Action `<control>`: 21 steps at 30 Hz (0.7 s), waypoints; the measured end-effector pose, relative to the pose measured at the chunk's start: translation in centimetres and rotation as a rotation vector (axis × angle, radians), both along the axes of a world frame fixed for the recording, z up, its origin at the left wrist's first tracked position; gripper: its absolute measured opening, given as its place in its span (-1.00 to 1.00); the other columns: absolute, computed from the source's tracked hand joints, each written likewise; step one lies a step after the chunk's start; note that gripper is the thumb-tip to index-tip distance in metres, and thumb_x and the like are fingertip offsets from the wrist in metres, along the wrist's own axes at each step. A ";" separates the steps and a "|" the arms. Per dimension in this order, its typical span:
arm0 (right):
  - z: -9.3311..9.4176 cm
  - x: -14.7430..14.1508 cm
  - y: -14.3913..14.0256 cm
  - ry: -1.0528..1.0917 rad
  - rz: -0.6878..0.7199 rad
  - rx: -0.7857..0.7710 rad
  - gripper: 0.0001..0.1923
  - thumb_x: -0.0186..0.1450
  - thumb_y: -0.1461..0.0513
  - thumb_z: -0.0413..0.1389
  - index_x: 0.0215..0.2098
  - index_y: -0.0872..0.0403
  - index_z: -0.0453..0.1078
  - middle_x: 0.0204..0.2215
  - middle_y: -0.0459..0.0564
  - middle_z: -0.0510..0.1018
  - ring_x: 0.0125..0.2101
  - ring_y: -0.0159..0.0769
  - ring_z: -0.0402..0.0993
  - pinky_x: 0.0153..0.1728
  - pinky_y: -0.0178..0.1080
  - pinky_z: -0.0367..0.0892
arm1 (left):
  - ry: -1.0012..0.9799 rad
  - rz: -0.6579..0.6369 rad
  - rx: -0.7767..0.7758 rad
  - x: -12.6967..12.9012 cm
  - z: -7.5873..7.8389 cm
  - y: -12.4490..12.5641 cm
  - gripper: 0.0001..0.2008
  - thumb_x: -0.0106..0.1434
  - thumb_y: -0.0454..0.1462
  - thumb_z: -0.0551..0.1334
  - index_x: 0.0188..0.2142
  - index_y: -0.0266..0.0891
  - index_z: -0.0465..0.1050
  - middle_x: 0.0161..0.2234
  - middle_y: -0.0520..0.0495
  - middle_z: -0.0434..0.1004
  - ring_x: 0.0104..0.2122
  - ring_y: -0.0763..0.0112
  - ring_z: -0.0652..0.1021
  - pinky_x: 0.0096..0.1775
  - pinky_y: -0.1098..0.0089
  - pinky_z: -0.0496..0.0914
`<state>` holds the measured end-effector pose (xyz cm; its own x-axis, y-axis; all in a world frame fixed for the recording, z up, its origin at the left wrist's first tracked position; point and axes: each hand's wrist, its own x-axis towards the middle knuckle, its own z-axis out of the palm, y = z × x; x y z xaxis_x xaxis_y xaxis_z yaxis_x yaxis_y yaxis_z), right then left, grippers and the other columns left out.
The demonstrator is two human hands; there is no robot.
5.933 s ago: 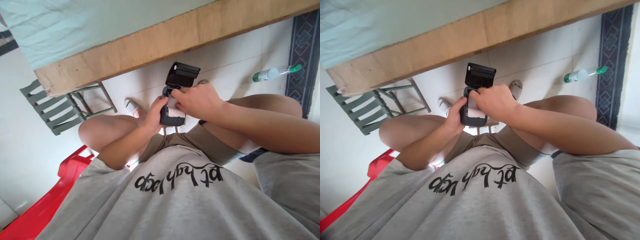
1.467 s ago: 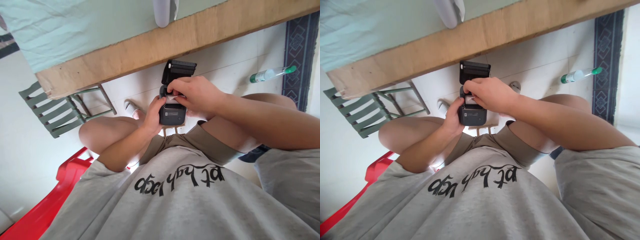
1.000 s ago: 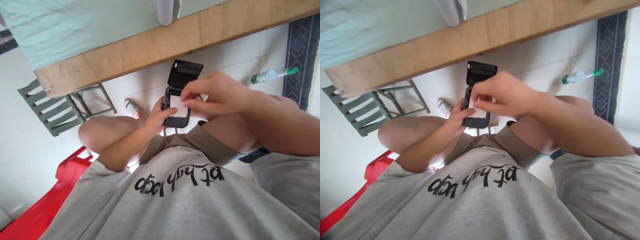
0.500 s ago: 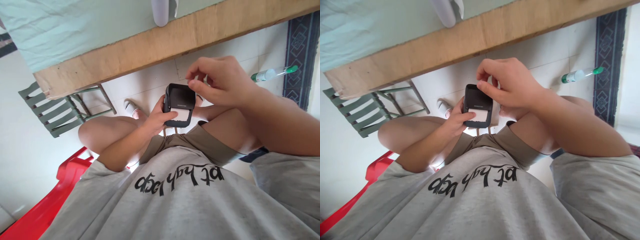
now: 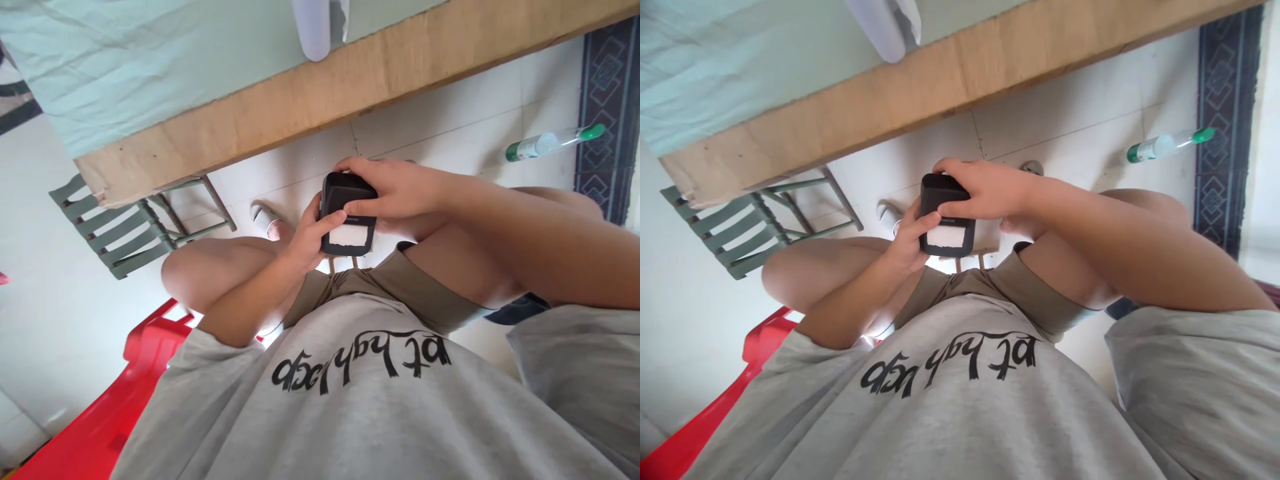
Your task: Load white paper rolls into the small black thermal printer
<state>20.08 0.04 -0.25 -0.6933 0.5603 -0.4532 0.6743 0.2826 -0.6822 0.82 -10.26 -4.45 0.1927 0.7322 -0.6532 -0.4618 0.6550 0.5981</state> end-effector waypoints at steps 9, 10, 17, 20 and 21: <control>1.4 -0.4 -1.7 0.037 -0.047 0.117 -0.17 0.38 -0.16 0.15 0.47 0.06 0.23 -0.03 0.13 0.68 -0.26 -0.23 0.52 -0.16 -0.22 0.38 | -0.027 0.009 0.066 -1.1 1.0 -0.5 -0.38 -0.03 -0.02 0.68 -0.04 -0.12 0.57 -0.29 0.03 0.58 -0.39 0.41 0.58 -0.37 0.40 0.45; 1.5 -0.4 -1.8 0.009 -0.037 0.112 -0.19 0.39 -0.16 0.14 0.46 0.06 0.24 -0.02 0.13 0.67 -0.26 -0.23 0.52 -0.17 -0.22 0.37 | -0.049 0.014 0.050 -1.1 1.0 -0.6 -0.41 0.01 0.00 0.66 -0.05 -0.14 0.57 -0.29 0.02 0.59 -0.37 0.39 0.60 -0.36 0.39 0.46; 1.4 0.8 -1.4 0.018 0.037 0.193 -0.22 0.39 -0.11 0.12 0.47 0.03 0.27 0.21 0.19 0.53 -0.01 -0.08 0.56 0.03 -0.10 0.46 | -0.101 0.090 -0.104 0.5 0.5 -0.1 -0.65 0.35 0.04 0.41 -0.16 -0.18 0.56 -0.27 -0.06 0.67 -0.09 0.12 0.73 -0.09 0.22 0.64; 1.4 1.0 -1.3 0.047 0.078 0.190 -0.18 0.37 -0.10 0.16 0.50 0.00 0.23 0.27 0.17 0.46 0.10 -0.02 0.54 0.11 -0.06 0.47 | -0.082 0.135 -0.146 1.0 0.4 0.2 -0.64 0.38 0.06 0.38 -0.16 -0.19 0.56 -0.24 -0.08 0.69 -0.04 0.11 0.73 -0.04 0.21 0.64; 1.4 0.9 -1.4 0.040 0.082 0.191 -0.16 0.35 -0.10 0.18 0.51 -0.02 0.22 0.30 0.17 0.44 0.12 -0.01 0.54 0.12 -0.06 0.48 | -0.079 0.137 -0.152 1.1 0.4 0.3 -0.63 0.39 0.07 0.37 -0.15 -0.19 0.57 -0.24 -0.09 0.69 -0.05 0.11 0.73 -0.05 0.22 0.64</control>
